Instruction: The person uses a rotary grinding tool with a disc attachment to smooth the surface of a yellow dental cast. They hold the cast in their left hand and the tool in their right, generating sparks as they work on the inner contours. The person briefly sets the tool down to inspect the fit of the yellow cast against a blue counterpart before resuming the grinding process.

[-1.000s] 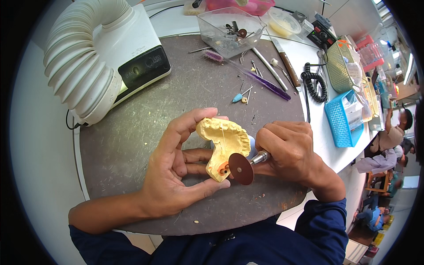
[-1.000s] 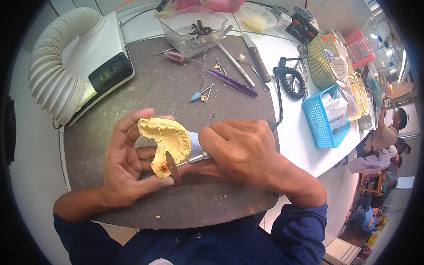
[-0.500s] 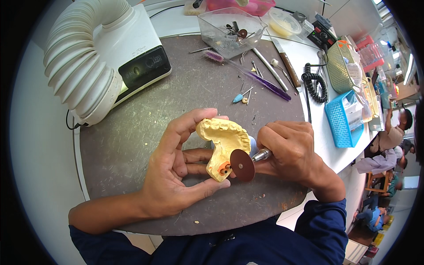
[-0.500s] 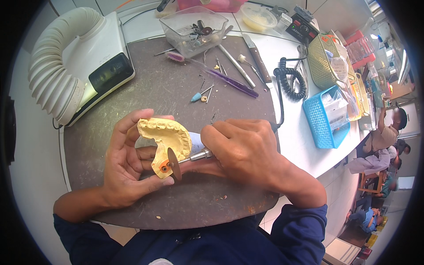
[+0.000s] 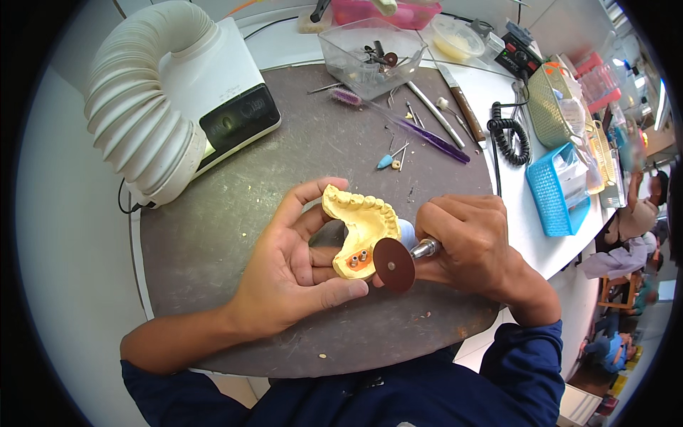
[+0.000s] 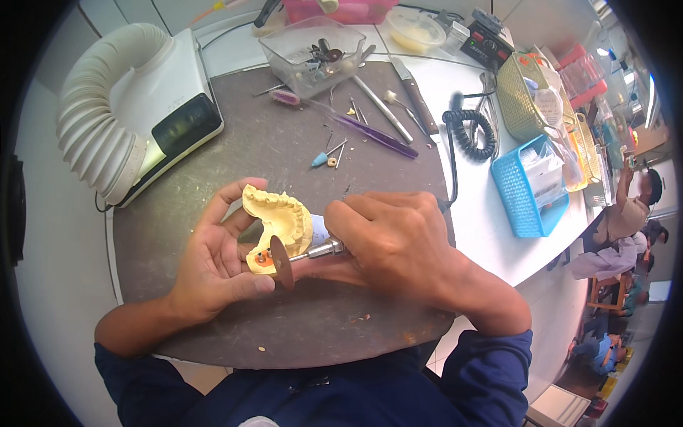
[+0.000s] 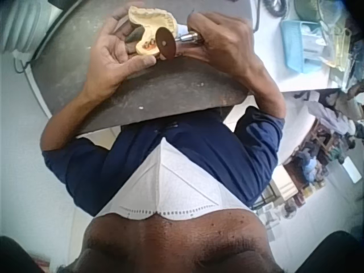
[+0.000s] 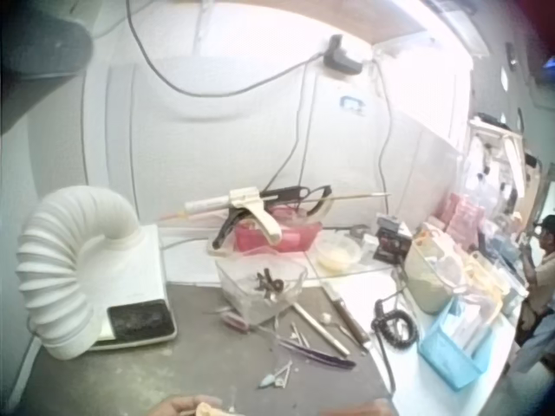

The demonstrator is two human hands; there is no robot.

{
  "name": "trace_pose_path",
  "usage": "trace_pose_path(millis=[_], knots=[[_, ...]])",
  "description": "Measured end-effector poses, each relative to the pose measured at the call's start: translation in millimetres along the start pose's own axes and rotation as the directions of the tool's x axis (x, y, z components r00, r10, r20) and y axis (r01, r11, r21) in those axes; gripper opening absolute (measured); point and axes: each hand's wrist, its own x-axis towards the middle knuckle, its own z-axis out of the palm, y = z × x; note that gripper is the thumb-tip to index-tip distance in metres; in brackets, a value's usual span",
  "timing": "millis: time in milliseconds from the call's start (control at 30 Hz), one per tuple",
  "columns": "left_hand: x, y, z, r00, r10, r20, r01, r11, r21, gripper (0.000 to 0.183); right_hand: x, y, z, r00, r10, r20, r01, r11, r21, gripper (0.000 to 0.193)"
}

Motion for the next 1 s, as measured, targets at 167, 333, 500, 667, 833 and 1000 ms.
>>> trace_pose_path(millis=[167, 333, 500, 667, 833, 1000], knots=[[1, -2, -1, 1.0, -0.023, 0.0, 0.023, 0.997, -0.067, 0.096, 0, -1, 2, 0.999, 0.006, -0.049, -0.006, 1.0, 0.001, 0.051], [3, -5, -3, 1.0, -0.031, 0.002, 0.031, 0.997, -0.074, 0.097, -1, 0, 2, 0.998, 0.015, -0.068, -0.014, 1.0, 0.02, 0.049], [0, -1, -3, 1.0, -0.006, -0.009, 0.006, 1.0, -0.026, 0.099, -2, 17, -7, 0.959, 0.232, -0.165, -0.239, 0.971, -0.022, 0.043], [3, -1, -13, 0.983, 0.173, -0.054, -0.165, 0.977, 0.136, 0.095, 1, 51, -33, 0.812, 0.558, -0.171, -0.58, 0.804, -0.131, 0.026], [13, 4, -15, 0.971, 0.231, -0.059, -0.225, 0.971, 0.083, 0.085, -18, 89, -26, 0.862, 0.476, -0.176, -0.507, 0.823, -0.256, 0.04], [14, 8, -22, 0.974, 0.204, -0.101, -0.201, 0.979, 0.038, 0.076, -6, 74, -22, 0.847, 0.521, -0.106, -0.531, 0.836, -0.139, 0.044]])
